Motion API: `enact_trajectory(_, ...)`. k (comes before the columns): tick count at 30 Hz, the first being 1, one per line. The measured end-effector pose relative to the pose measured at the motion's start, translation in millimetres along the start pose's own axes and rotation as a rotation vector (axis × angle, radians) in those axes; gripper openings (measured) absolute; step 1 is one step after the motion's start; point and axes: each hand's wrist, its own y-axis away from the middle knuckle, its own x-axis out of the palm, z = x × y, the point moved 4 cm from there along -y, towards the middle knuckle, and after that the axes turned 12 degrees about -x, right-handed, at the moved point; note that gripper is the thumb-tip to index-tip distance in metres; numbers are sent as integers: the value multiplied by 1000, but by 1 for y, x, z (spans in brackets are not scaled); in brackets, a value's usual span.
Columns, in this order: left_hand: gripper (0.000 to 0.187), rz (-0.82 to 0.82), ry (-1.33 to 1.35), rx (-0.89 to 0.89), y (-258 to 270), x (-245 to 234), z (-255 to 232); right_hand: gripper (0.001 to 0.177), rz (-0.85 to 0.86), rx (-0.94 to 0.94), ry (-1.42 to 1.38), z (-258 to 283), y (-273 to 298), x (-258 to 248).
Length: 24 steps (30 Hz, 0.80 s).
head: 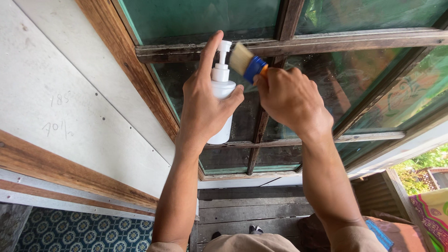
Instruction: The person applies liquid from a white pump bottle to the wooden frames of a window and scrubs the wood with a brush.
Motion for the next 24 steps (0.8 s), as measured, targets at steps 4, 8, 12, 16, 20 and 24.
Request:
enact_trajectory(4, 92, 48, 29, -163, 2, 5, 4, 47, 95, 66, 153, -5, -6, -19)
enact_trajectory(8, 93, 15, 10, -131, 7, 4, 3, 41, 19, -55, 258, 6, -10, -36)
enact_trajectory(12, 95, -10, 0, -67, 9, 8, 1, 49, 251, -93, 299, 18, -8, -43)
enact_trajectory(16, 92, 3, 33, -183, 13, 11, 1, 41, 212, 60, 342, 10, -11, -60)
enact_trajectory(20, 92, -29, 26, -96, 11, 13, -5, 44, 211, -139, 360, 14, -4, -51)
enact_trajectory(24, 94, 1, 52, -142, 9, 23, -8, 49, 246, 87, 284, -10, 0, -52)
